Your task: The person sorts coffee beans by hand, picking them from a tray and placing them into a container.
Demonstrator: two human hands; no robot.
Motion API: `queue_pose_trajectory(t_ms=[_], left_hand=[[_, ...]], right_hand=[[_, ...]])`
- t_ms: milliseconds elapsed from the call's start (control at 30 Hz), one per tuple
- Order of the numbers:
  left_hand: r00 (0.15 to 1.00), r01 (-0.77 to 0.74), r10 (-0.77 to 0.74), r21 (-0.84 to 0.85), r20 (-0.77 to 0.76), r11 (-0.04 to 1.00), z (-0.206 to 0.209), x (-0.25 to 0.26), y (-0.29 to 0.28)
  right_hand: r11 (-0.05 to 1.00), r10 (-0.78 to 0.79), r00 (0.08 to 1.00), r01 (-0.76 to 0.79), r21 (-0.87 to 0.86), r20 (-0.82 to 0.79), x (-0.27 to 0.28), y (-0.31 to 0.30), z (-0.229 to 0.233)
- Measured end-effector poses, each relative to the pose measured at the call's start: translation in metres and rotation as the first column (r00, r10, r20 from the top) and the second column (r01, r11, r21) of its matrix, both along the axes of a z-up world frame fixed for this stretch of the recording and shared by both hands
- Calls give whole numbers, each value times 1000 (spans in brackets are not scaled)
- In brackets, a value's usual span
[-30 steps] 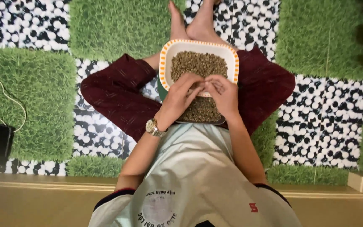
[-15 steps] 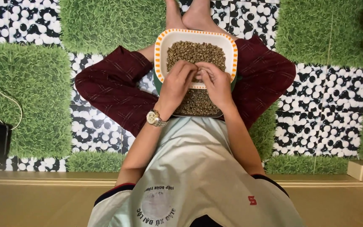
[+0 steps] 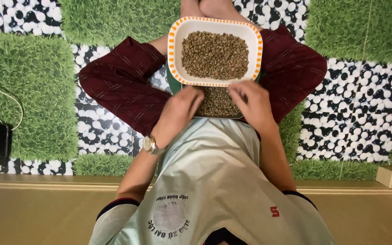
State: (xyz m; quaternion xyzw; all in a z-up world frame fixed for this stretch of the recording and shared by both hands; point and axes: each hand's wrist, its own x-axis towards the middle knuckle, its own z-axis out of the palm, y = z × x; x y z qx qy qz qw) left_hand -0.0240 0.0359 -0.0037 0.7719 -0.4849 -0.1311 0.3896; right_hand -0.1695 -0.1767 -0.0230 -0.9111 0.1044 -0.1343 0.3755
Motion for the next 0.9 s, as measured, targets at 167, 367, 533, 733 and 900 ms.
queue_pose_trajectory(t_ms=[167,367,533,733,900], left_hand=[[980,22,-54,167,191,986,-29,-19,2],[976,27,-106,377,190,926,-60,-24,-17],[996,69,-83,404,16,912,-73,-23,-29],[997,71,-56,323,-57,944,-74,-20,-26],[978,68,-25,203,-207,977,-71,-18,-25]], right_hand=[[989,139,983,-143,-23,-123,-14,26,-6],[971,74,978,-115,-208,-195,-2,34,-20],[976,74,966,-121,-180,-250,6,36,-19],[983,103,971,-132,-129,-215,10,34,-19],[985,101,974,-126,-116,-201,11,33,-24]])
